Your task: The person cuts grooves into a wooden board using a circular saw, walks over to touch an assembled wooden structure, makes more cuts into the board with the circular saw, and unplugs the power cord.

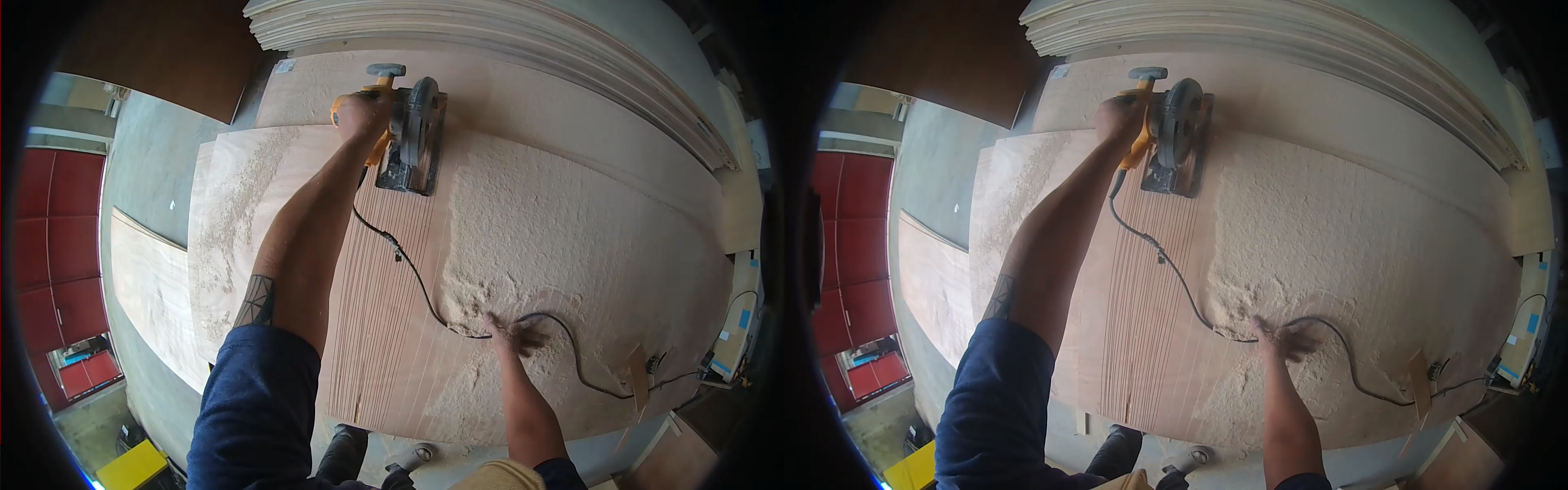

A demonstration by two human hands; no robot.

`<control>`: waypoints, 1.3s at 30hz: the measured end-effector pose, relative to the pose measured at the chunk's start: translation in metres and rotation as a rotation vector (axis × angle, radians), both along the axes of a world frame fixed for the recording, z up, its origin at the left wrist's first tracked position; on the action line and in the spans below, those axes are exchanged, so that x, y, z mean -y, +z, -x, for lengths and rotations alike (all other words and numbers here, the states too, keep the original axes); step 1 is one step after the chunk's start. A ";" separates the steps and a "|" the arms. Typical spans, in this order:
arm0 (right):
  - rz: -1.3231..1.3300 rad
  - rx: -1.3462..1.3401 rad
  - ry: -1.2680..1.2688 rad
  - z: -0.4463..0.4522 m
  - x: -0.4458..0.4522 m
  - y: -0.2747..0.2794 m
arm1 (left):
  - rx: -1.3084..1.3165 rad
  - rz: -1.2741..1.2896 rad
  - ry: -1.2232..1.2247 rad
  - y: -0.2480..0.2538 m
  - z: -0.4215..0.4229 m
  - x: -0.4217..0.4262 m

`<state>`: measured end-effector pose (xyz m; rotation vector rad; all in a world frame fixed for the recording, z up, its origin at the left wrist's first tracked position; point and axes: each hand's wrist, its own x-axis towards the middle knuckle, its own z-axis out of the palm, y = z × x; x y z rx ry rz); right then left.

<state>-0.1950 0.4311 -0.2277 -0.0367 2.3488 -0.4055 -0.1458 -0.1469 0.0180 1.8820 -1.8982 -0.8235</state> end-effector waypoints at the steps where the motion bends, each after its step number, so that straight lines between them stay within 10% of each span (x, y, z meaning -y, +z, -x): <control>1: -0.003 -0.005 0.005 -0.001 0.002 0.003 | -0.005 0.005 0.000 -0.003 0.004 0.007; 23: 0.005 0.084 -0.061 0.000 0.021 0.037 | -0.464 -0.118 0.046 -0.023 -0.030 0.016; 35: -0.282 -0.016 -0.074 -0.015 0.061 0.113 | -0.727 -0.235 0.143 0.065 -0.288 -0.178; 39: -0.114 -0.436 0.331 -0.031 -0.011 0.031 | -0.513 -0.252 0.182 0.098 -0.400 -0.289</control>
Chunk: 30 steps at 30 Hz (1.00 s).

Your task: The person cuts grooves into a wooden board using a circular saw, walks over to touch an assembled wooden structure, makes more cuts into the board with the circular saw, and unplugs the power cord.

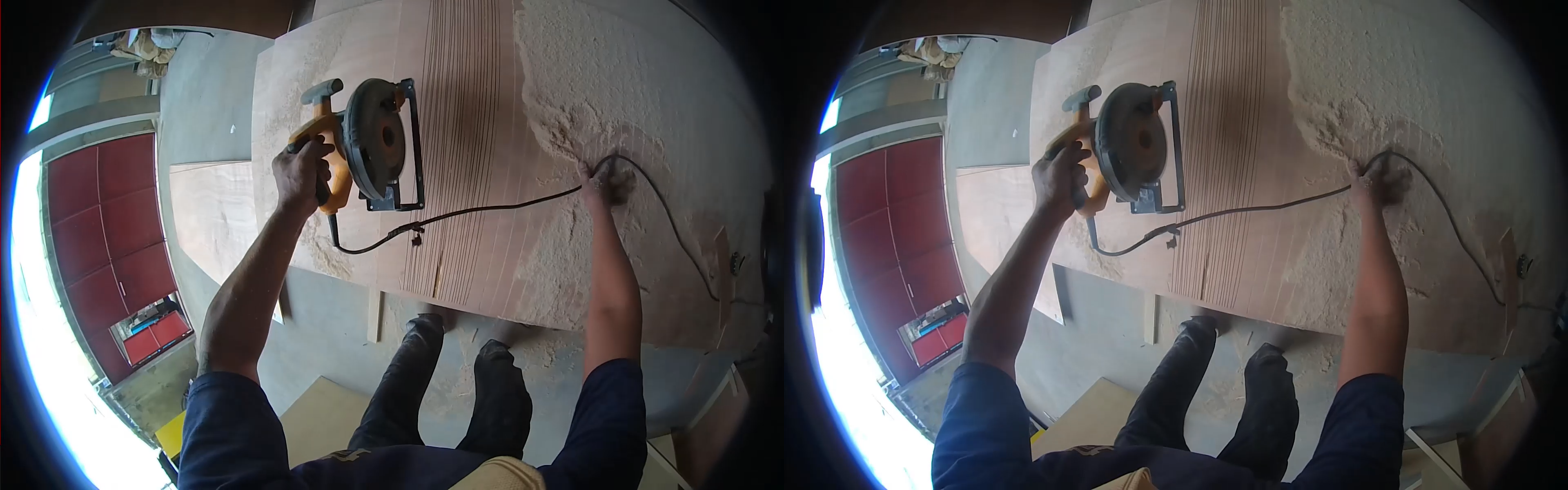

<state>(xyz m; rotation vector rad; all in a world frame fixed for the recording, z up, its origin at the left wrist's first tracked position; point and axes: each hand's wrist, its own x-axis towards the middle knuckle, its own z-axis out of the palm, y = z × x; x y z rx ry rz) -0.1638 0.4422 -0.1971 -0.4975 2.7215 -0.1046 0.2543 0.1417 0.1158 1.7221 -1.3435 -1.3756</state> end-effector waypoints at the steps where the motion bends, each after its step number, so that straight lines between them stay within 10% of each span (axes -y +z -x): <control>1: 0.053 -0.071 0.101 -0.016 -0.032 -0.013 | 0.047 -0.024 0.003 0.008 -0.025 -0.030; 7: 0.114 -0.210 0.364 -0.187 -0.213 0.048 | 0.319 -0.098 0.055 0.016 -0.140 -0.194; 9: -0.030 0.200 0.205 -0.217 -0.220 0.089 | 0.305 -0.130 0.064 0.009 -0.165 -0.236; 16: 0.107 0.161 0.498 -0.195 -0.271 0.009 | 0.340 -0.135 -0.155 -0.014 -0.216 -0.324; 30: -0.129 0.286 0.426 -0.193 -0.245 0.063 | 0.273 0.016 -0.238 -0.074 -0.250 -0.346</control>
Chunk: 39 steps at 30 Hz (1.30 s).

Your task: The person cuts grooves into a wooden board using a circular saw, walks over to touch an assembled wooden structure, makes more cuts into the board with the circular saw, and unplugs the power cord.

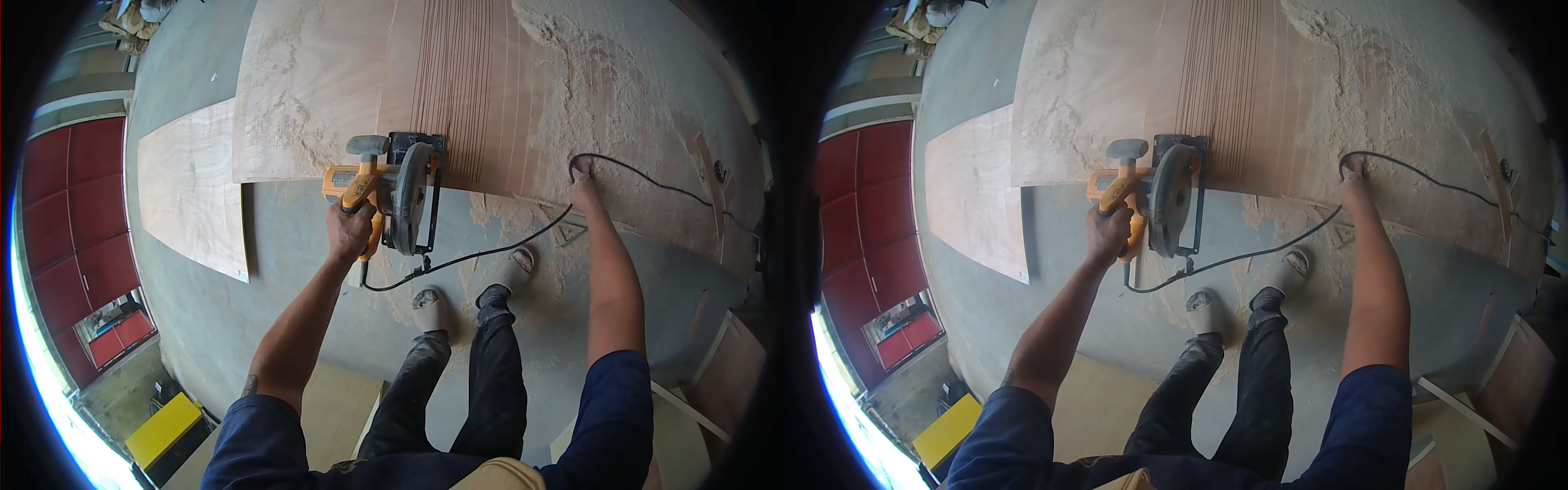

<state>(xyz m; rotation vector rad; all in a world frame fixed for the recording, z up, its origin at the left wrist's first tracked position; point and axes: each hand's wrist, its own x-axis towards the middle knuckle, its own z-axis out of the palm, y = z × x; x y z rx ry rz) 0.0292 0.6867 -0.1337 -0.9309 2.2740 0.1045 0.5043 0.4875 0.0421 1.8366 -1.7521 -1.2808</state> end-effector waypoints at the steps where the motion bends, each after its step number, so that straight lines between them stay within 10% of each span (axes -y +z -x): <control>1: 0.000 -0.003 0.003 -0.001 -0.001 0.001 | 0.017 -0.073 0.033 -0.002 -0.001 0.001; 39: 0.131 0.076 0.066 0.000 -0.009 -0.012 | 0.133 0.144 0.022 0.002 0.099 0.102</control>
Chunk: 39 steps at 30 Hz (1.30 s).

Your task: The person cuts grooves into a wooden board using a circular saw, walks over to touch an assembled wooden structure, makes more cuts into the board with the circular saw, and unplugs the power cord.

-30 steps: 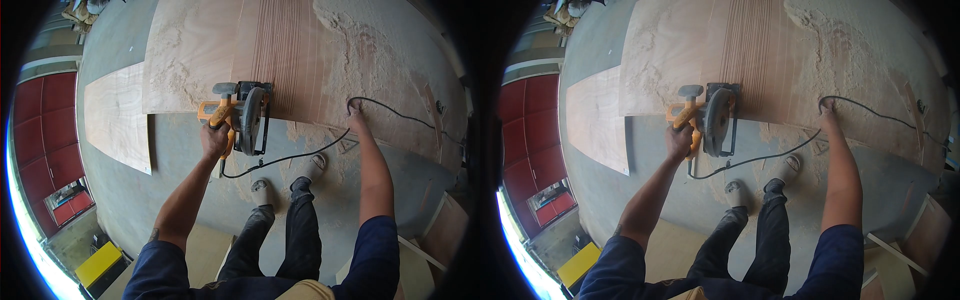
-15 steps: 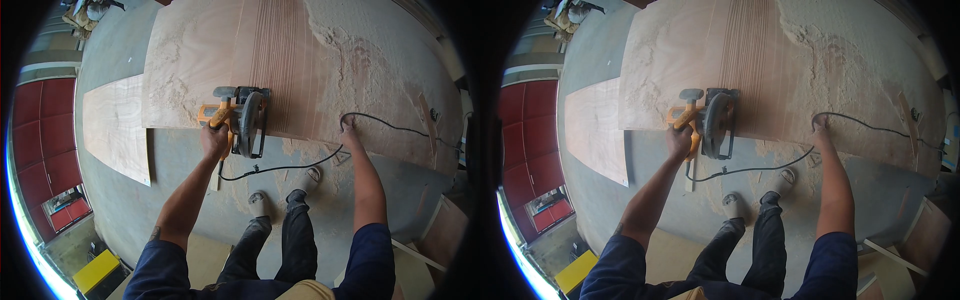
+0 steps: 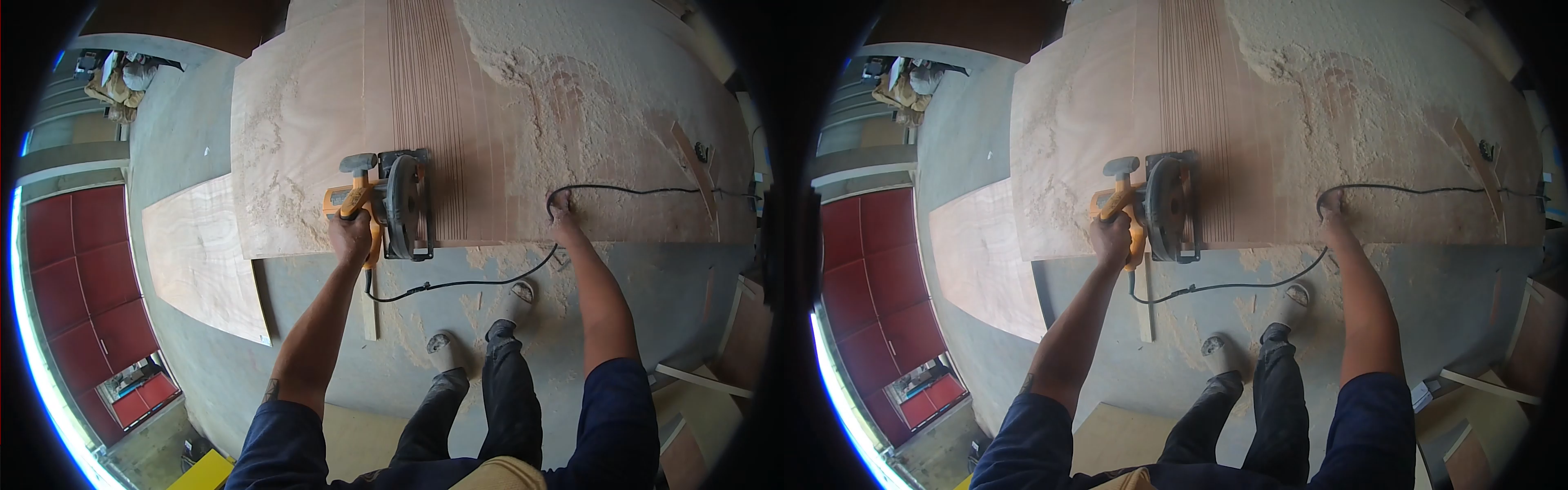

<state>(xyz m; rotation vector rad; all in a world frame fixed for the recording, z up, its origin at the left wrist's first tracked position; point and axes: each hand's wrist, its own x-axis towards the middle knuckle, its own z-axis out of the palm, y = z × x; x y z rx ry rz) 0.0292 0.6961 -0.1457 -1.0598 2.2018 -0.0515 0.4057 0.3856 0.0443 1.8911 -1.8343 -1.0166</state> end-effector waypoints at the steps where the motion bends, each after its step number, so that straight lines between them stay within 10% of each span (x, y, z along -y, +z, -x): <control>1: 0.001 0.000 -0.011 0.001 -0.002 -0.002 | 0.010 -0.003 0.023 0.000 0.004 0.003; 4: 0.087 -0.031 -0.015 0.005 -0.018 -0.044 | -0.008 -0.027 0.052 -0.009 0.010 0.016; 7: 0.584 -1.393 0.536 0.014 -0.030 -0.082 | -0.034 -0.045 0.037 -0.015 0.016 0.029; 10: 0.115 -0.063 -0.058 0.006 -0.017 -0.037 | -0.016 0.008 -0.008 -0.023 0.021 0.044; 12: 0.064 0.051 -0.121 0.002 -0.008 -0.014 | -0.028 0.002 0.000 -0.024 0.028 0.053; 39: 0.109 -0.166 0.127 0.000 -0.028 -0.056 | 0.054 0.120 0.002 -0.015 0.122 0.151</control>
